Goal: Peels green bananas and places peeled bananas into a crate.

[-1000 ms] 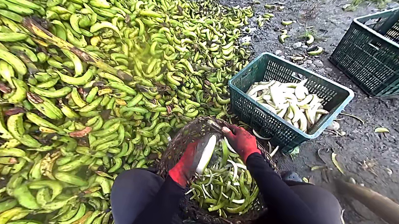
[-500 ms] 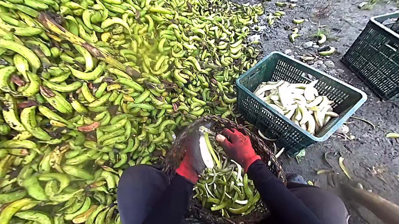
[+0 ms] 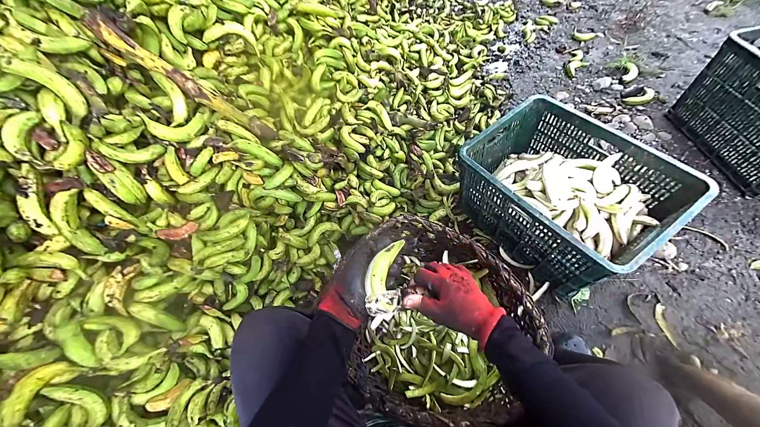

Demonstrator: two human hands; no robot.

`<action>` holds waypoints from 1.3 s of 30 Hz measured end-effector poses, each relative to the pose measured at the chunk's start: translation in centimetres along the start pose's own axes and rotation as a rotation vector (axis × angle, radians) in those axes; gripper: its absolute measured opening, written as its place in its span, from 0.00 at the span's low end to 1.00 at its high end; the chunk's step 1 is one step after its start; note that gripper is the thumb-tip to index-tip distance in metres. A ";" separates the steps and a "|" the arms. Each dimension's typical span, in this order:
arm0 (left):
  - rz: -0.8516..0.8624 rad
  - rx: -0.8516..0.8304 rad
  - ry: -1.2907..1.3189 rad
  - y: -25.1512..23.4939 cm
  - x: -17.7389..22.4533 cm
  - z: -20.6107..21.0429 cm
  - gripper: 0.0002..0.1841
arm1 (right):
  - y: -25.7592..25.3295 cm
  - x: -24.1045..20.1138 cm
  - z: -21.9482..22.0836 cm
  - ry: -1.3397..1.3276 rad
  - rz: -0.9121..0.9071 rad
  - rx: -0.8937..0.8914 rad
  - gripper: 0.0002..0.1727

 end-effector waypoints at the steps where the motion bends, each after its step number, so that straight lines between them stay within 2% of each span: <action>1: 0.029 0.033 -0.008 -0.1 -0.2 0.5 0.21 | -0.2 0.4 -0.1 -0.008 0.045 0.015 0.35; 5: 0.156 0.126 0.154 0.2 -2.0 2.4 0.23 | -1.0 3.1 -0.7 0.006 0.248 0.168 0.32; 7: 0.112 0.180 0.256 0.5 -2.9 3.4 0.24 | -1.2 4.8 -0.8 -0.007 0.341 0.234 0.30; 10: 0.048 0.043 0.278 0.9 -3.8 2.8 0.22 | -0.6 8.0 -1.3 -0.012 0.487 0.320 0.29; 12: 0.014 0.043 0.286 0.7 -4.5 0.8 0.23 | 0.0 8.6 -2.2 0.028 0.513 0.383 0.30; 16: -0.093 0.314 0.165 -0.1 -8.5 -5.0 0.21 | 1.5 7.1 -4.8 0.246 0.429 0.374 0.34; 19: -0.161 0.577 -0.097 -0.9 -10.2 -5.7 0.20 | 3.1 7.1 -7.5 0.155 0.459 0.496 0.33; 21: -0.125 0.581 -0.132 -3.5 -9.0 -3.4 0.22 | 4.4 8.1 -9.1 0.020 0.474 0.658 0.30; 22: -0.063 0.501 -0.158 -5.0 -7.6 -1.0 0.23 | 5.0 8.6 -9.8 -0.069 0.473 0.740 0.27; 24: 0.051 0.249 -0.047 -8.7 -4.4 4.7 0.27 | 6.1 9.6 -10.8 -0.271 0.454 0.907 0.23; 26: 0.084 0.210 -0.045 -12.0 -2.5 9.2 0.27 | 7.1 9.9 -11.5 -0.472 0.383 1.078 0.19; 27: 0.073 0.224 -0.154 -13.2 -2.5 10.2 0.28 | 7.6 9.8 -11.9 -0.548 0.348 1.153 0.17; 29: 0.055 0.241 -0.586 -15.3 -4.6 10.0 0.26 | 8.6 9.9 -12.7 -0.627 0.309 1.256 0.19; 31: -0.042 0.168 -1.137 -15.7 -9.3 8.6 0.26 | 9.4 10.3 -13.1 -0.646 0.285 1.296 0.20; 34: -0.341 -0.062 -1.855 -13.3 -18.9 6.8 0.31 | 9.6 10.5 -13.4 -0.654 0.225 1.313 0.23; 36: -0.511 -0.215 -2.096 -11.3 -24.4 6.4 0.37 | 9.5 10.5 -13.2 -0.654 0.243 1.293 0.22; 39: -0.560 -0.261 -2.202 -10.2 -27.6 6.3 0.27 | 8.8 10.5 -12.9 -0.637 0.260 1.247 0.24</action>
Point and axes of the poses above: each hand's wrist, its own y-axis away from the middle knuckle, its own z-axis out of the palm, x = y × z, the point moved 5 cm from there along -y, towards the middle knuckle, and after that the axes turned 9 degrees about -z, right-handed, at the moved point
